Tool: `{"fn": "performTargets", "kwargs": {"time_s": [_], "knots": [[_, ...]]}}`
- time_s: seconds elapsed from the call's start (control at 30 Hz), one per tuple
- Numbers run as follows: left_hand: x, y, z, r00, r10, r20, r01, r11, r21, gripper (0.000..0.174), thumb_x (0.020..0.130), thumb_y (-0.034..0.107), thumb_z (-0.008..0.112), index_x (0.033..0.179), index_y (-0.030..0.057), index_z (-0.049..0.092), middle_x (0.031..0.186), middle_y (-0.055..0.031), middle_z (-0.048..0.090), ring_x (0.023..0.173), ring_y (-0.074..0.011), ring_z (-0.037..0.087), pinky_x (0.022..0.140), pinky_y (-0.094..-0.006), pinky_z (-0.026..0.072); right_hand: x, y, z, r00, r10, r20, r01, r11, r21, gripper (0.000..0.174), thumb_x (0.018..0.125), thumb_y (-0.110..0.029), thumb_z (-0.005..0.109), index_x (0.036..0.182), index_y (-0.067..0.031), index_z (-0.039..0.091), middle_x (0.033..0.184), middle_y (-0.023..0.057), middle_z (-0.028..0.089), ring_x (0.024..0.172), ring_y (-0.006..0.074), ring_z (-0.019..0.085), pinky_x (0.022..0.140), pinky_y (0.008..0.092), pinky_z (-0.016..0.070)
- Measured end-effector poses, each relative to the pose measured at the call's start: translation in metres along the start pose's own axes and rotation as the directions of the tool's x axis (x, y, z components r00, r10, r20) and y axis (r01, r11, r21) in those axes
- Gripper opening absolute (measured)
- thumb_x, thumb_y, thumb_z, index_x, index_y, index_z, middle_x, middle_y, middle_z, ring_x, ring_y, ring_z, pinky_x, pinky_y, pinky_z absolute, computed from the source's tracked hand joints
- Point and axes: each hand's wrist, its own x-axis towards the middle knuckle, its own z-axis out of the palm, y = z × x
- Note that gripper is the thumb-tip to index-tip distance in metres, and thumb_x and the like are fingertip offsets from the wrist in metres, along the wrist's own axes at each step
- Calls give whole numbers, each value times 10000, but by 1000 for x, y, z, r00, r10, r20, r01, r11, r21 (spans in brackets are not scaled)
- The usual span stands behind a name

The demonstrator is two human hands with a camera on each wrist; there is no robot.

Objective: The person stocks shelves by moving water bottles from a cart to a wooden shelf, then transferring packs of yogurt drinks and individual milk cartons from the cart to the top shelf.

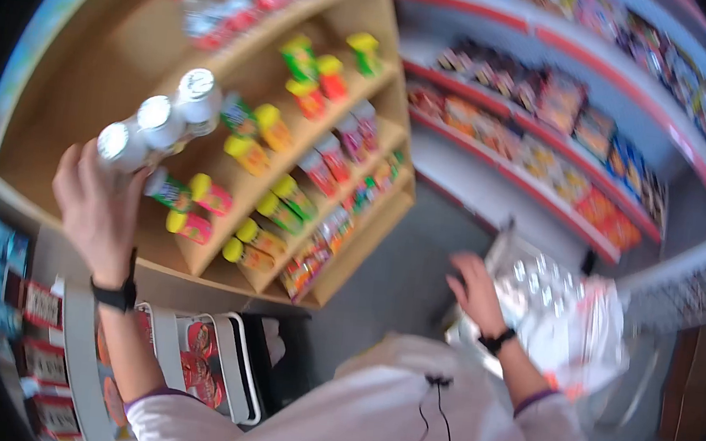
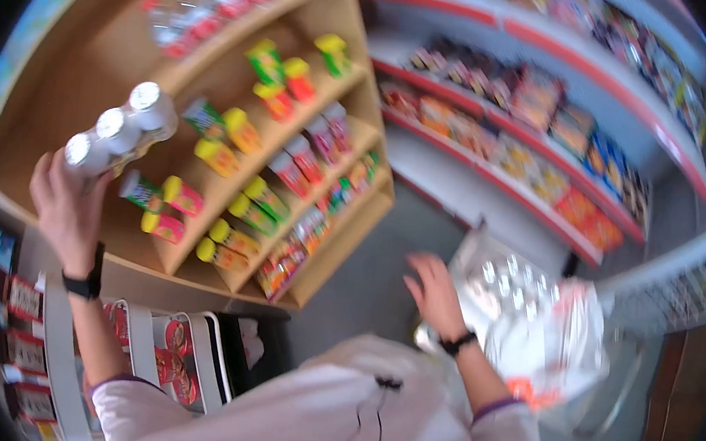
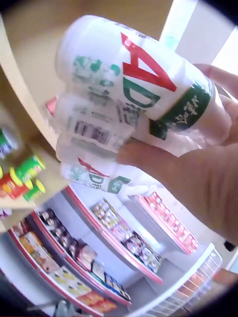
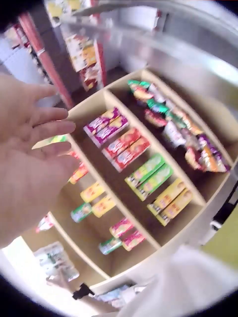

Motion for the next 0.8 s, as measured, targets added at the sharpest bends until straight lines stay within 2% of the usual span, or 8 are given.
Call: {"fn": "performTargets", "kwargs": {"time_s": [0.07, 0.2, 0.27, 0.33, 0.47, 0.5, 0.7, 0.8], "knots": [[-17, 43, -21, 998, -8, 59, 11, 999, -40, 675, 689, 284, 868, 1260, 115, 549, 1270, -147, 530, 1168, -342, 542, 879, -415, 519, 11, -42, -32, 994, 29, -105, -18, 994, 109, 409, 873, -144, 664, 1249, -37, 543, 1250, 168, 549, 1179, 371, 514, 996, 423, 435], [-61, 134, -51, 933, 333, 136, -238, 855, -461, 724, 645, 224, 879, 1261, 99, 521, 1220, -182, 522, 1081, -400, 561, 850, -470, 515, 3, -86, -89, 974, 11, -227, 48, 966, 253, 490, 863, -194, 686, 1294, -30, 519, 1307, 174, 531, 1215, 351, 511, 1012, 383, 415], [-91, 184, -57, 853, 500, 147, -291, 691, -662, 710, 632, 222, 865, 1235, 94, 514, 1173, -178, 527, 1035, -391, 564, 826, -477, 512, -11, -99, -111, 971, -161, -179, 209, 933, 294, 585, 828, -248, 719, 1328, -37, 502, 1338, 173, 518, 1233, 356, 500, 1018, 397, 417], [-110, 239, -66, 781, 623, 29, -399, 535, -744, 514, 709, 235, 769, 1162, 94, 573, 1153, -137, 538, 1011, -330, 569, 811, -434, 506, -29, -105, -126, 991, -125, -52, 134, 961, 243, 633, 813, -258, 729, 1353, -42, 479, 1348, 175, 512, 1245, 356, 492, 1016, 403, 423], [-149, 318, -81, 685, 728, -34, -383, 320, -867, 359, 801, 182, 621, 1142, 88, 560, 1107, -113, 535, 1052, -312, 543, 879, -432, 485, -82, -87, -124, 964, 59, 260, -58, 998, -11, 724, 781, -257, 746, 1396, -54, 421, 1345, 168, 520, 1226, 336, 514, 978, 405, 464], [-157, 333, -85, 658, 752, -42, -354, 259, -899, 343, 819, 164, 581, 1151, 83, 551, 1099, -108, 532, 1064, -306, 536, 896, -430, 480, -95, -76, -120, 942, 160, 295, -141, 986, -86, 652, 773, -226, 744, 1333, -54, 458, 1254, 146, 579, 1110, 308, 594, 878, 391, 516], [-205, 406, -81, 715, 698, 29, -211, 255, -943, 417, 841, 177, 558, 1245, 83, 520, 1167, -104, 533, 1125, -311, 513, 992, -458, 430, -134, -26, -111, 956, 266, 124, -236, 948, -214, 432, 772, -187, 733, 1143, -73, 543, 890, 107, 665, 819, 310, 659, 663, 420, 518], [-193, 419, -96, 693, 710, 126, -125, 290, -949, 574, 814, 200, 634, 1365, 139, 486, 1301, -134, 487, 1299, -334, 414, 1106, -569, 276, -139, 12, -109, 957, 281, 75, -250, 925, -285, 415, 776, -177, 725, 1146, -91, 555, 832, 116, 660, 777, 323, 653, 645, 433, 507]]}}
